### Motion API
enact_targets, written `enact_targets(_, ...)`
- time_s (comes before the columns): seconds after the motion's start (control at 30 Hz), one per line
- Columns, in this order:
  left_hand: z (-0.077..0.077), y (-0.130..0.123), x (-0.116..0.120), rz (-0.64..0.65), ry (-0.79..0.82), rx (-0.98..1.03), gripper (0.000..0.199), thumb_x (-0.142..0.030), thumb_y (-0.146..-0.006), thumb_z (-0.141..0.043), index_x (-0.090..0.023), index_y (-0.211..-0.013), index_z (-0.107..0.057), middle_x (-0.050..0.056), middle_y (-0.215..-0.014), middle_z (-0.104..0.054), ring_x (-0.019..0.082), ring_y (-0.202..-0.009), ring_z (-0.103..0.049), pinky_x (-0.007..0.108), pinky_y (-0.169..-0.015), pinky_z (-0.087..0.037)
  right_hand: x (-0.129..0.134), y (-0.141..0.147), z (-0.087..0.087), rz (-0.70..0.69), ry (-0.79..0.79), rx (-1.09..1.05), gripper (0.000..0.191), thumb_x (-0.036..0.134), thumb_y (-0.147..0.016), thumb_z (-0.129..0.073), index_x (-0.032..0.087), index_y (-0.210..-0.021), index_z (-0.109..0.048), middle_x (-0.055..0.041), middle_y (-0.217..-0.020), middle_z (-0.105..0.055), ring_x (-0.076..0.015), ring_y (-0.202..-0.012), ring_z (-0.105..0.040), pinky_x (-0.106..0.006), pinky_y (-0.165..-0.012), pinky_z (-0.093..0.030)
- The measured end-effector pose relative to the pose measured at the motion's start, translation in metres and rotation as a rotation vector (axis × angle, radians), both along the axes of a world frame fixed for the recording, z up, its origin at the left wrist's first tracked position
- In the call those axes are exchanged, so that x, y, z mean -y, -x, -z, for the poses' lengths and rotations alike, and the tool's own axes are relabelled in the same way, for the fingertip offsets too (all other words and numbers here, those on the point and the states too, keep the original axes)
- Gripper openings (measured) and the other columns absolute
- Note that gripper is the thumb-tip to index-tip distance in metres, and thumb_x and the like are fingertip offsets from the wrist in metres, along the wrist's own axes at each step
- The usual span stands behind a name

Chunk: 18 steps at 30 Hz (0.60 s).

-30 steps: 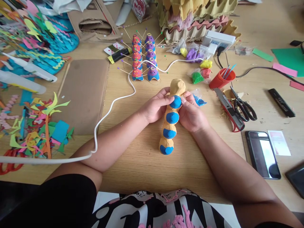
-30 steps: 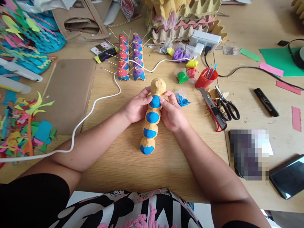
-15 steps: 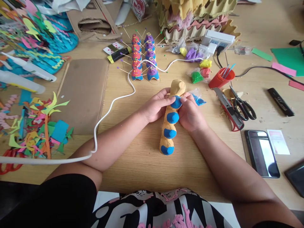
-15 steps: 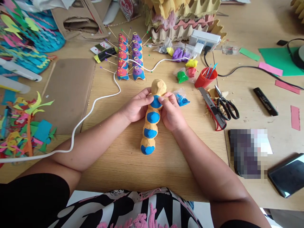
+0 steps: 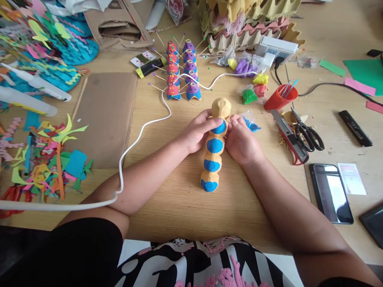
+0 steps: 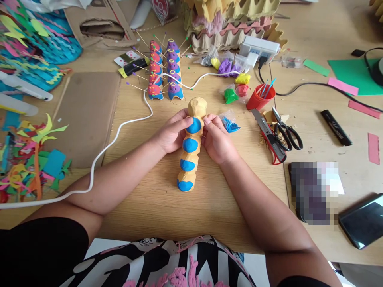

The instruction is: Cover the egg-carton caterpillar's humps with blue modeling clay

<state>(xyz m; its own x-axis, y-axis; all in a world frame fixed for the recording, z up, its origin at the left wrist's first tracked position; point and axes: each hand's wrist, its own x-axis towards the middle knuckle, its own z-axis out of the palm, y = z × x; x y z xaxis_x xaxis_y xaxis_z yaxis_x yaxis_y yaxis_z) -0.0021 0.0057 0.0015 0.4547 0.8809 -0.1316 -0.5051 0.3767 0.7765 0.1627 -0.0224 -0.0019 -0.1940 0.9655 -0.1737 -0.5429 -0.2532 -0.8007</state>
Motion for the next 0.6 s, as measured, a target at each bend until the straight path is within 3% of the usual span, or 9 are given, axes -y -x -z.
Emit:
enact_targets(0.17, -0.0023, -0.0017, 0.0007, -0.020, 0.026, -0.020, 0.048, -0.035, -0.074, -0.097, -0.020, -0.108, -0.066, -0.005, -0.085, -0.074, 0.011, -0.076, -0.070, 0.026, -0.075, -0.053, -0.0007, 0.0013, 0.0023, 0.000, -0.034, -0.030, 0.043, 0.042, -0.086, -0.094, 0.031, -0.098, -0.054, 0.0075, -0.088, -0.069, -0.0145, -0.076, -0.068, -0.029, -0.067, -0.055)
enact_targets(0.33, -0.0010, -0.0019, -0.0002, -0.009, 0.018, -0.007, 0.054, -0.037, -0.071, -0.101, -0.020, -0.108, -0.067, -0.004, -0.091, -0.077, 0.011, -0.081, -0.072, 0.026, -0.077, -0.055, 0.0005, 0.0063, 0.0032, 0.032, -0.037, -0.072, 0.044, 0.032, -0.079, -0.099, 0.030, -0.097, -0.058, 0.0080, -0.087, -0.071, -0.0137, -0.081, -0.070, -0.028, -0.073, -0.059)
enact_targets(0.5, 0.0037, 0.0020, -0.0045, 0.058, 0.023, -0.011, 0.045, -0.052, -0.084, -0.092, -0.022, -0.109, -0.069, 0.000, -0.093, -0.080, 0.019, -0.090, -0.079, 0.031, -0.081, -0.060, 0.0001, 0.0029, 0.0017, 0.028, 0.020, -0.121, 0.045, 0.031, -0.080, -0.098, 0.029, -0.096, -0.056, 0.0085, -0.086, -0.071, -0.0136, -0.078, -0.069, -0.029, -0.072, -0.059)
enact_targets(0.6, 0.0061, 0.0045, -0.0068, 0.094, 0.014, 0.026, 0.039, -0.049, -0.088, -0.088, -0.023, -0.111, -0.070, 0.003, -0.098, -0.083, 0.023, -0.098, -0.082, 0.033, -0.086, -0.063, -0.0008, -0.0002, -0.0002, 0.017, 0.003, -0.120, 0.042, 0.038, -0.085, -0.095, 0.029, -0.094, -0.054, 0.0086, -0.083, -0.068, -0.0144, -0.078, -0.068, -0.029, -0.072, -0.059)
